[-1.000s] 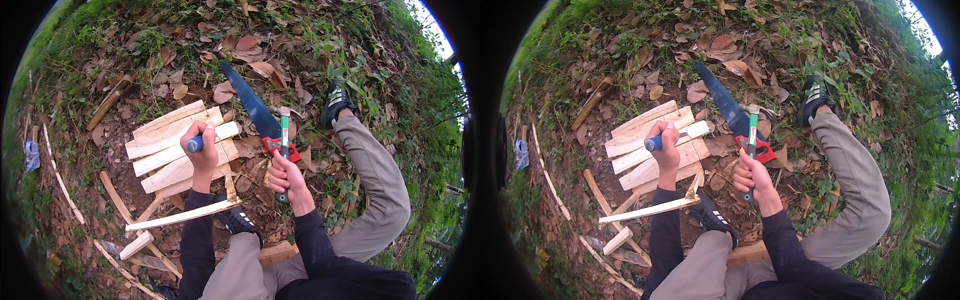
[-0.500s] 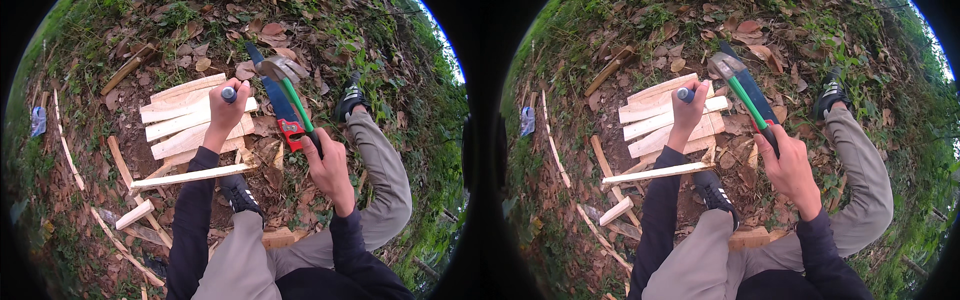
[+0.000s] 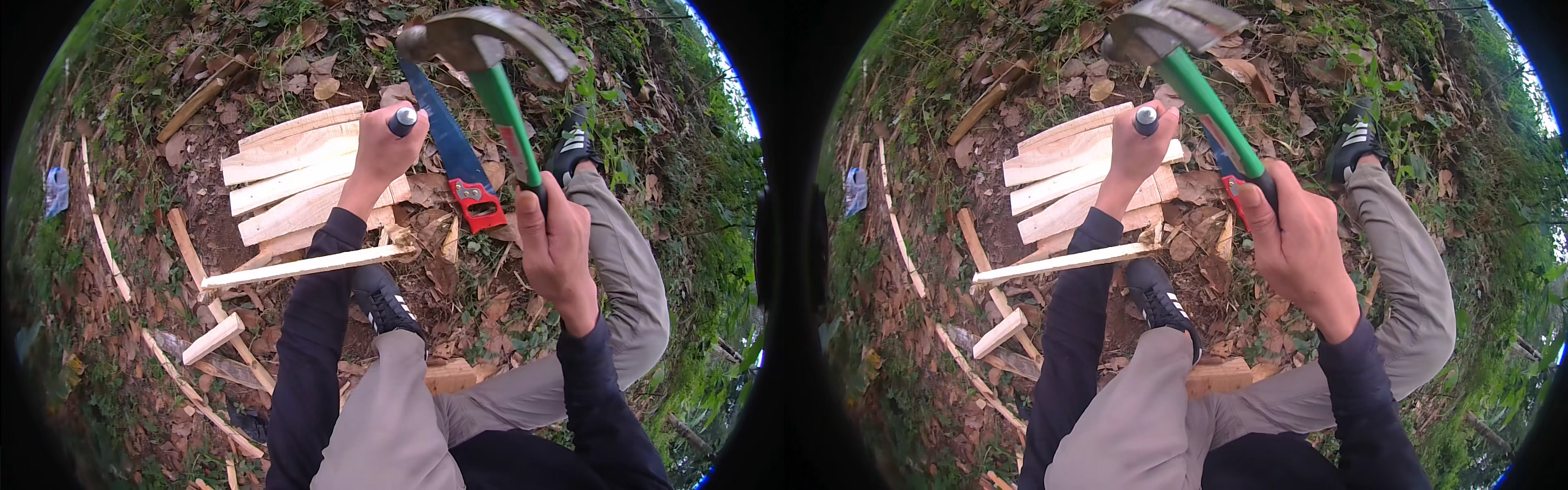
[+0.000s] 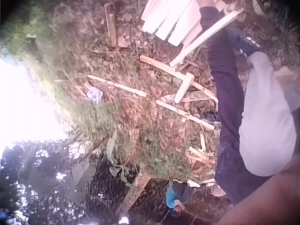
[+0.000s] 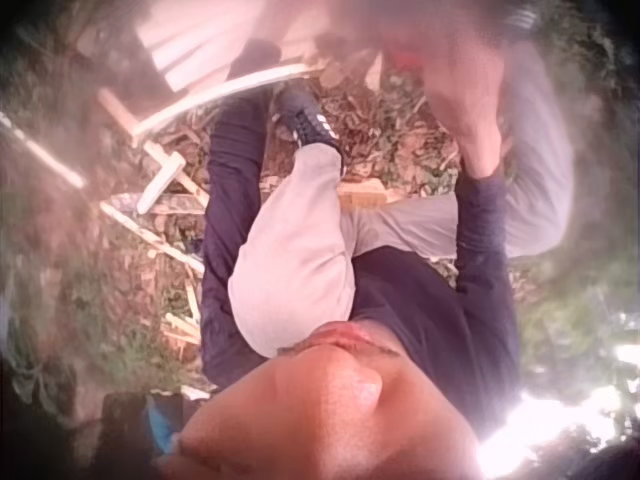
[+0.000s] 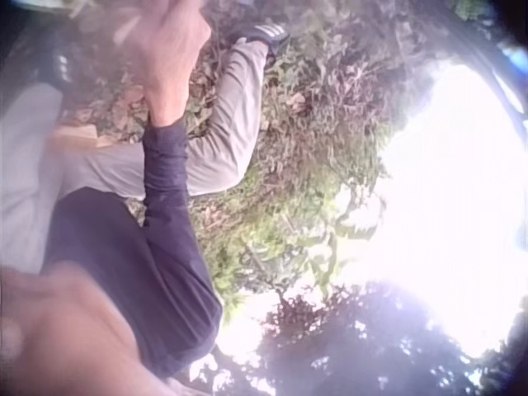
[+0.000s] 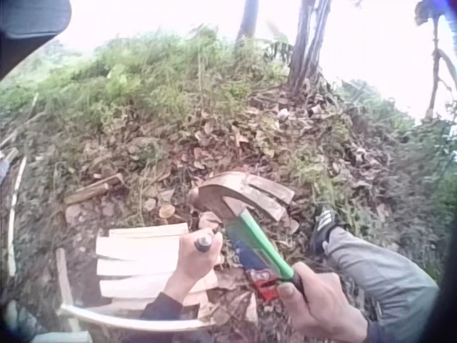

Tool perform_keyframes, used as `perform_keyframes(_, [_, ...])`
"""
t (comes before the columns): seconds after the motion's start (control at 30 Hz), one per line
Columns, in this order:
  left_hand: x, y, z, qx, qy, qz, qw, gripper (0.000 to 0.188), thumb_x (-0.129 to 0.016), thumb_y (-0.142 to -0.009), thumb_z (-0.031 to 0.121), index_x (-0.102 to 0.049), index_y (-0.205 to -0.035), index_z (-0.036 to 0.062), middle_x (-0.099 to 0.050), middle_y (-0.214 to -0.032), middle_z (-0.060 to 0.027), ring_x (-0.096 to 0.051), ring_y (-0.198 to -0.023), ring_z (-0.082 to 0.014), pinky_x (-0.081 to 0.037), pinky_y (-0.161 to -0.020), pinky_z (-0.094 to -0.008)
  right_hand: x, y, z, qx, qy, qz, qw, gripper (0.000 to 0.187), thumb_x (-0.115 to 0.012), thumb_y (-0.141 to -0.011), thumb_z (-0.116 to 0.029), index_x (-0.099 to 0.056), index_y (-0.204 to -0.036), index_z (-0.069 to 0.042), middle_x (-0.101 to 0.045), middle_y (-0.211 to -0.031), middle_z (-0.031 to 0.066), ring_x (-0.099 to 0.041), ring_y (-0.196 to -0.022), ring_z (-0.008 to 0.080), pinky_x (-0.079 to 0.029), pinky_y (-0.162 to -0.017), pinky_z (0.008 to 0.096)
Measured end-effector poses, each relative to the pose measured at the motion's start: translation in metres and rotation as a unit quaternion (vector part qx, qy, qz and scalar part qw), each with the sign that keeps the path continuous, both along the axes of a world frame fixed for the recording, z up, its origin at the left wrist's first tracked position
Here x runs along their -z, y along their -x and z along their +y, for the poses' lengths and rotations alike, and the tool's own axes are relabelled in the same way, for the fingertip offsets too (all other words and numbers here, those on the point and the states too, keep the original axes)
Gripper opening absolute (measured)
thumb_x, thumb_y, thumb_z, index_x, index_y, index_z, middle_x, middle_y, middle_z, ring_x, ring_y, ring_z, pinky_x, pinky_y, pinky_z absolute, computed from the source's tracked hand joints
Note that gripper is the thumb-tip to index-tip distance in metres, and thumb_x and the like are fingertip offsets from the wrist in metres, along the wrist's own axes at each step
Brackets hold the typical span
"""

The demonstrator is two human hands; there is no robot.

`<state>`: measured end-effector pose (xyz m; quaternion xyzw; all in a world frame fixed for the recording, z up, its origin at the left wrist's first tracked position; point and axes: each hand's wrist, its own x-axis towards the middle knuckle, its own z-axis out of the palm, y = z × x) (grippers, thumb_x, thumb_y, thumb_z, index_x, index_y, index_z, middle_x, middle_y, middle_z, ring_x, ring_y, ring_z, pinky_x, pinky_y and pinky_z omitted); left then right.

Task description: The person sits on the ground outdoors and assembles a small wooden frame. They use a red hand saw to cut wooden slats and a hammer to drive nails into the frame, securing the pieces together.

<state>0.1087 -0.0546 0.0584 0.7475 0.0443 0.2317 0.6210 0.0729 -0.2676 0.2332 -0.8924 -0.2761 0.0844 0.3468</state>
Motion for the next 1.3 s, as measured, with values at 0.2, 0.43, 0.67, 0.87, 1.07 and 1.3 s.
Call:
perform_keyframes(0.2, [0.012,0.000,0.011,0.010,-0.020,0.012,1.000,0.013,-0.063,-0.093,0.009,-0.073,-0.090,0.0009,-0.067,-0.071,0.0008,-0.060,-0.066,-0.0062,-0.047,-0.059,-0.0265,0.024,0.005,-0.010,-0.043,0.096,-0.005,0.994,0.029,-0.054,-0.105,-0.030,-0.055,-0.099,-0.001,-0.050,-0.059,0.0151,-0.057,-0.054,0.0358,-0.041,-0.051,0.0428])
perform_keyframes(0.43, [0.014,0.001,0.015,0.000,0.038,0.016,0.999,0.024,-0.068,-0.087,0.010,-0.058,-0.067,0.0016,-0.052,-0.055,-0.0010,-0.047,-0.053,-0.0076,-0.040,-0.051,-0.0296,0.013,0.010,0.004,-0.034,0.042,-0.016,0.998,0.025,-0.057,-0.103,-0.025,-0.054,-0.099,0.000,-0.056,-0.063,0.0182,-0.057,-0.056,0.0415,-0.040,-0.051,0.0484])
perform_keyframes(0.67, [0.003,0.006,0.012,0.025,0.040,0.073,0.996,0.032,-0.064,-0.092,0.011,-0.048,-0.065,0.0032,-0.048,-0.059,0.0037,-0.044,-0.058,-0.0055,-0.036,-0.053,-0.0273,-0.013,-0.001,0.005,-0.011,-0.023,0.004,1.000,0.032,-0.059,-0.102,-0.024,-0.046,-0.087,0.001,-0.054,-0.062,0.0200,-0.058,-0.056,0.0412,-0.041,-0.048,0.0477])
perform_keyframes(0.87, [0.010,0.008,0.015,0.035,0.059,0.033,0.997,0.027,-0.065,-0.096,0.008,-0.060,-0.070,0.0033,-0.053,-0.061,0.0054,-0.047,-0.056,-0.0032,-0.033,-0.050,-0.0232,0.012,-0.004,-0.007,-0.042,0.054,0.015,0.998,0.029,-0.059,-0.102,-0.023,-0.047,-0.086,-0.001,-0.053,-0.059,0.0198,-0.056,-0.054,0.0411,-0.041,-0.049,0.0492])
perform_keyframes(1.07, [0.008,0.009,0.014,0.041,0.032,0.032,0.998,0.026,-0.064,-0.095,0.004,-0.057,-0.070,0.0044,-0.053,-0.062,0.0050,-0.048,-0.057,-0.0028,-0.036,-0.052,-0.0235,0.015,-0.002,-0.006,-0.053,0.091,0.026,0.994,0.029,-0.060,-0.100,-0.020,-0.047,-0.085,0.002,-0.051,-0.058,0.0197,-0.055,-0.054,0.0413,-0.041,-0.051,0.0485])
perform_keyframes(1.3, [0.012,0.010,0.015,0.043,0.025,0.044,0.998,0.030,-0.064,-0.098,0.007,-0.053,-0.070,0.0073,-0.049,-0.061,0.0057,-0.046,-0.055,-0.0032,-0.036,-0.052,-0.0234,0.002,-0.008,0.001,-0.040,-0.082,0.039,0.995,0.026,-0.061,-0.099,-0.020,-0.047,-0.089,0.001,-0.053,-0.059,0.0185,-0.057,-0.056,0.0424,-0.041,-0.051,0.0487])
